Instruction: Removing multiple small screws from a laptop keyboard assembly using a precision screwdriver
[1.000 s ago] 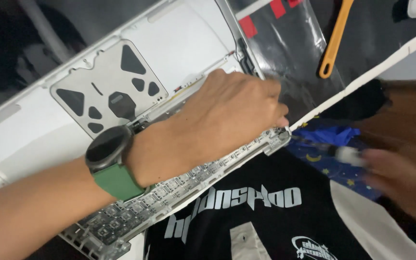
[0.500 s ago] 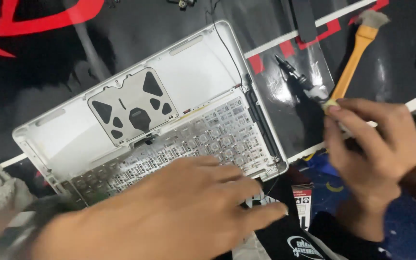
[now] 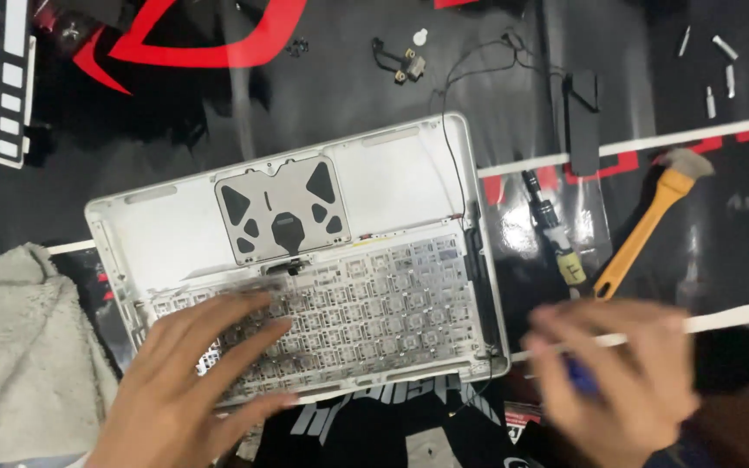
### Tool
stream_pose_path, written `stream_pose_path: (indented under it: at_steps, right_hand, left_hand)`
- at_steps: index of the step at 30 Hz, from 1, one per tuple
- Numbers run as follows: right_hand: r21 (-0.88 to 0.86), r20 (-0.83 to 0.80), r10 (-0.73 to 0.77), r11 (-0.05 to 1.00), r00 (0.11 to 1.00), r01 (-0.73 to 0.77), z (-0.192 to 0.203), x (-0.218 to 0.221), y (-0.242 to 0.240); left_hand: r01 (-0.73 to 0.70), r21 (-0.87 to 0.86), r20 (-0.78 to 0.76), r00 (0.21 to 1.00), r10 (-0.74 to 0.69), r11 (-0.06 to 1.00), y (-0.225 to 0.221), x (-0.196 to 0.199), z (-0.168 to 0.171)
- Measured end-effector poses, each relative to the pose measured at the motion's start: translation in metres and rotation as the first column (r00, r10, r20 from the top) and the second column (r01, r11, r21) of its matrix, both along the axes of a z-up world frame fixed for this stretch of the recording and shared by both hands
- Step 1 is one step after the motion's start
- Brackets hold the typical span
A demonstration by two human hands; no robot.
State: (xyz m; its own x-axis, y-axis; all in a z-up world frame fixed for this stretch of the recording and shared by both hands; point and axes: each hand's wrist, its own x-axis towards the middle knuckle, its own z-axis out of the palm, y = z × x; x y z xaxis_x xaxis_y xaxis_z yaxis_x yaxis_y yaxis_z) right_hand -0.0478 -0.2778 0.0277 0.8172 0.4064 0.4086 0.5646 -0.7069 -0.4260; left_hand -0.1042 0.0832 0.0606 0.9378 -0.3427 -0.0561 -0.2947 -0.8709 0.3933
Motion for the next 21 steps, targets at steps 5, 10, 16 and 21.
stream_pose_path:
  at_steps: [5,10,16,21]
  right_hand:
    - [-0.054,-0.064,0.138,0.988,0.988,-0.142,-0.013,0.002,0.031]
    - [-0.095,-0.105,0.161,0.981,0.981,-0.171,-0.012,0.009,0.036]
    - [-0.067,-0.055,0.164,0.984,0.985,-0.167,-0.017,0.017,0.039]
    - [0.056,-0.047,0.178,0.983,0.983,-0.175,-0.014,0.021,0.039]
  left_hand:
    - [-0.104,0.013,0.029,0.994,0.103,0.995,-0.014,-0.029,-0.033]
    - [-0.108,0.063,0.07,0.992,0.104,0.992,-0.016,-0.026,-0.035]
    - [-0.059,0.099,0.103,0.993,0.049,0.993,-0.012,-0.021,-0.036]
    - [-0.086,0.019,-0.007,0.996,0.087,0.996,-0.009,-0.016,-0.038]
